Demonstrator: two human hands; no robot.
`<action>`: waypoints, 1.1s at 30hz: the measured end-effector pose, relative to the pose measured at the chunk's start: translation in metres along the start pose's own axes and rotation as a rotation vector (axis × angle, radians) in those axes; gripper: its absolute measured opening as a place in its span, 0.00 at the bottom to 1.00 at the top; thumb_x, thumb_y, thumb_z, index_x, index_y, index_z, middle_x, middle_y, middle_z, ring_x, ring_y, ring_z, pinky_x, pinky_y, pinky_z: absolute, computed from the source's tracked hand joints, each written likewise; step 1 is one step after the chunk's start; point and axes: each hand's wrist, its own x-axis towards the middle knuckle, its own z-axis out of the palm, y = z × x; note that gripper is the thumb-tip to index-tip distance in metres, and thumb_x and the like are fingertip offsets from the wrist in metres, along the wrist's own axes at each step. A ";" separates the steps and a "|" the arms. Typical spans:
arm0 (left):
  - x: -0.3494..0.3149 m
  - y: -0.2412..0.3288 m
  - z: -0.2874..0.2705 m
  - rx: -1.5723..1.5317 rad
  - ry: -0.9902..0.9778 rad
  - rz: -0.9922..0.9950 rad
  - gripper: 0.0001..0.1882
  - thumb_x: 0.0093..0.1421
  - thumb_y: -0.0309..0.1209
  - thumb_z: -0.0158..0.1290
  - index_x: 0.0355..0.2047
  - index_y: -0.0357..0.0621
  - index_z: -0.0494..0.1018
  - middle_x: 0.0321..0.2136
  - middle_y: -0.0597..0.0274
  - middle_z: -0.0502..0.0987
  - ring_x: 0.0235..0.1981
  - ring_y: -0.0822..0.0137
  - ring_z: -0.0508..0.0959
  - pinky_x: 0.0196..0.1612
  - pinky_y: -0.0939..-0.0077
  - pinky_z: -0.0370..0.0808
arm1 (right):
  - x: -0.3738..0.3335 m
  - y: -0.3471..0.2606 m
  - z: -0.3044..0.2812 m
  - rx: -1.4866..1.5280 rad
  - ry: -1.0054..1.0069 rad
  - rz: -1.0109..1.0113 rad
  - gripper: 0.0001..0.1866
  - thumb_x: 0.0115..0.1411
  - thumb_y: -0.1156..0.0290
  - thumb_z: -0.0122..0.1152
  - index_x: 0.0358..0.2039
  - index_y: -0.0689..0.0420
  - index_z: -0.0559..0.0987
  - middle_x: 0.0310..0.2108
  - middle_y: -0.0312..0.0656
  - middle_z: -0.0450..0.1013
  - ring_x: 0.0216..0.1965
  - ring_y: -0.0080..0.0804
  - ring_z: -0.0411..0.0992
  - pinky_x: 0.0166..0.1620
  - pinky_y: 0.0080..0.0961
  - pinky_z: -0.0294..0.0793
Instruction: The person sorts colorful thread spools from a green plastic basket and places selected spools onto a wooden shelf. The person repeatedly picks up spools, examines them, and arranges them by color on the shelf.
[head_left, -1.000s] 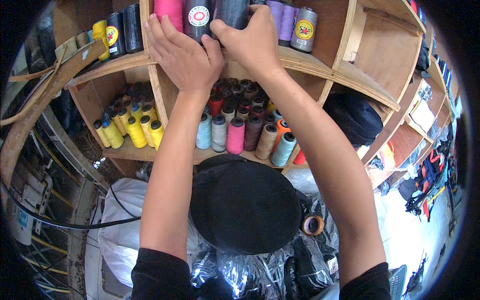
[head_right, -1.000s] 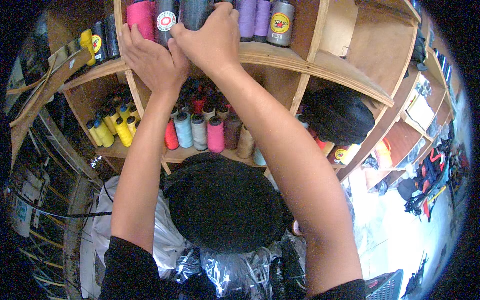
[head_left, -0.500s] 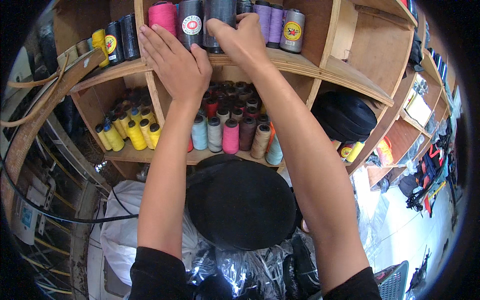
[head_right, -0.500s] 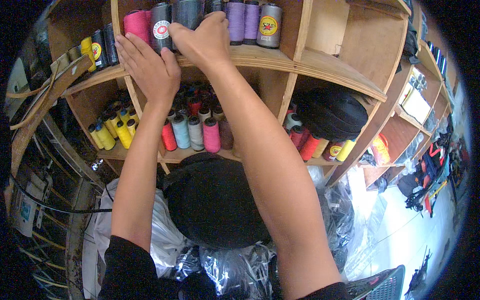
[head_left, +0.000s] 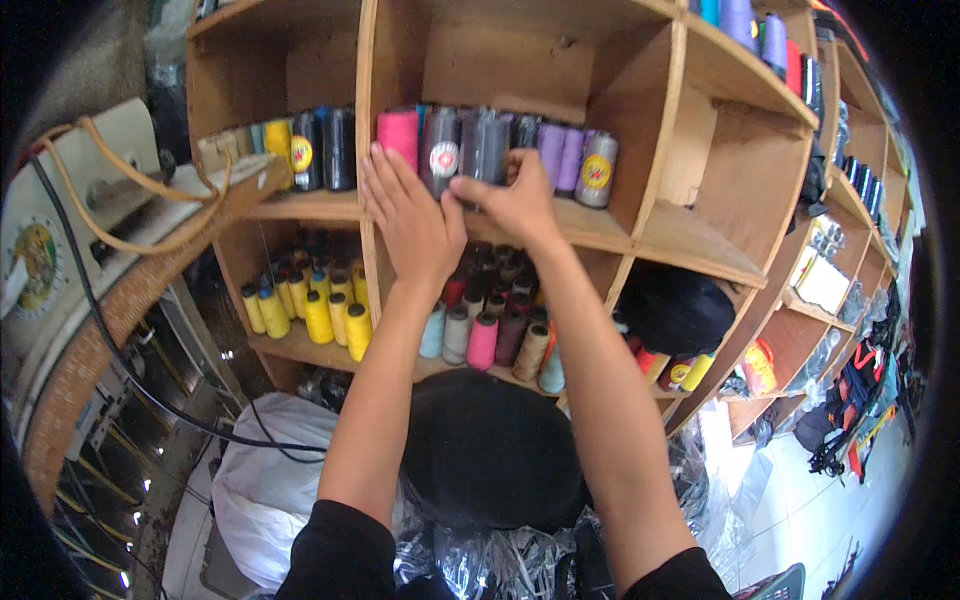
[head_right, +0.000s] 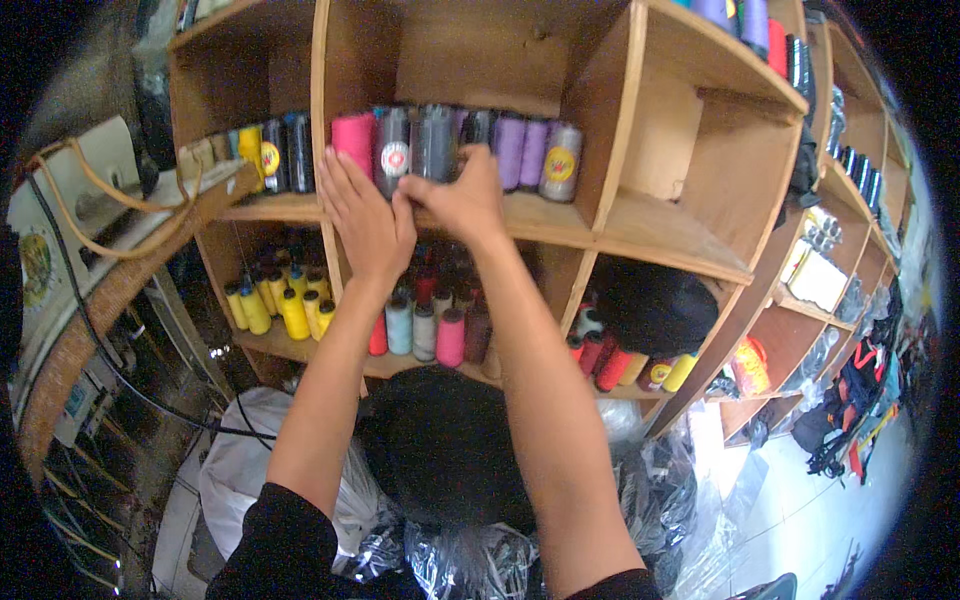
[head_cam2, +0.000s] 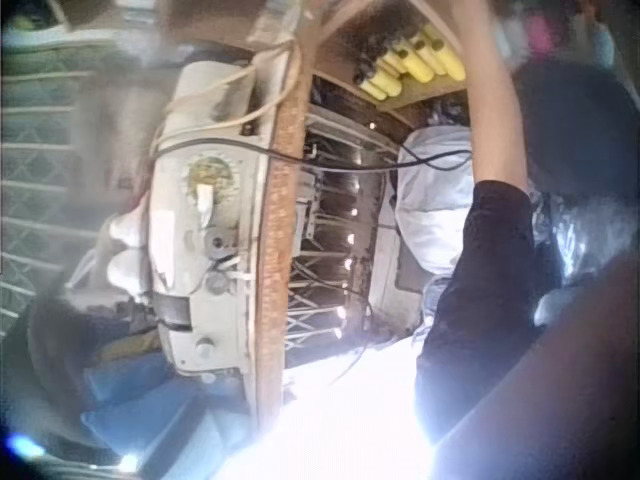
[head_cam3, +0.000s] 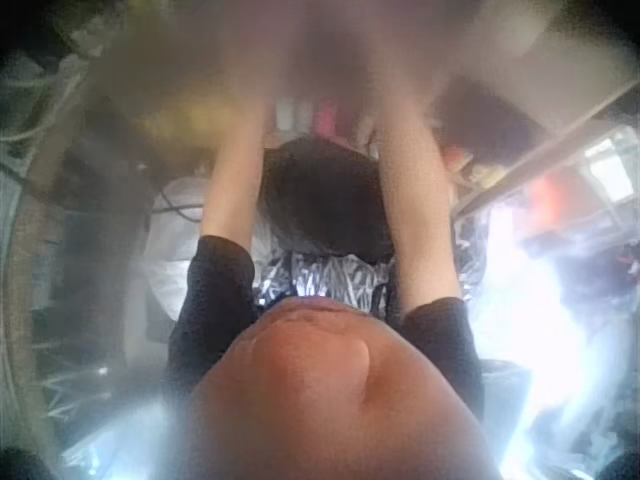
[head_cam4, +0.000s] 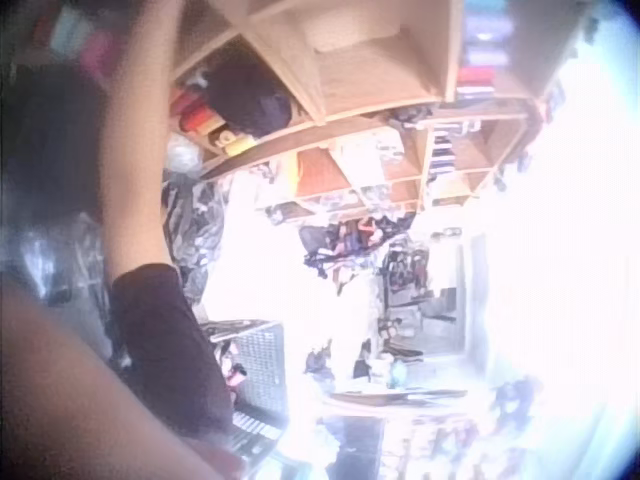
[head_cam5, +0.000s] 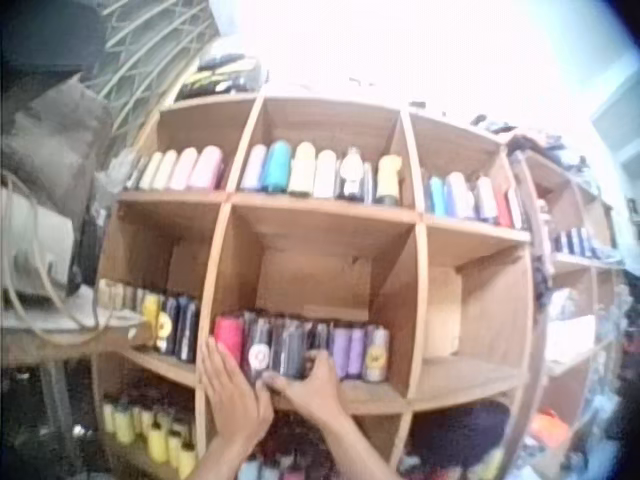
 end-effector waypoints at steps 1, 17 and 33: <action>0.001 0.000 -0.001 0.005 -0.020 -0.015 0.46 0.66 0.40 0.47 0.71 0.19 0.40 0.73 0.27 0.42 0.75 0.32 0.41 0.75 0.40 0.37 | -0.001 -0.001 0.002 0.015 0.018 -0.001 0.52 0.35 0.49 0.85 0.51 0.74 0.71 0.48 0.62 0.73 0.52 0.54 0.74 0.55 0.40 0.74; 0.085 -0.016 -0.038 -0.123 0.056 0.317 0.36 0.62 0.36 0.50 0.67 0.31 0.57 0.70 0.35 0.55 0.69 0.36 0.57 0.70 0.41 0.52 | -0.013 -0.025 -0.004 -0.094 -0.077 -0.007 0.42 0.45 0.59 0.75 0.55 0.70 0.68 0.51 0.64 0.72 0.56 0.60 0.71 0.61 0.46 0.70; 0.090 -0.022 -0.020 -0.121 -0.040 0.426 0.25 0.60 0.36 0.53 0.55 0.35 0.72 0.51 0.43 0.75 0.58 0.39 0.68 0.67 0.44 0.60 | -0.044 -0.032 -0.003 -0.467 -0.019 -0.158 0.47 0.53 0.51 0.73 0.58 0.78 0.63 0.51 0.61 0.67 0.53 0.58 0.66 0.58 0.48 0.67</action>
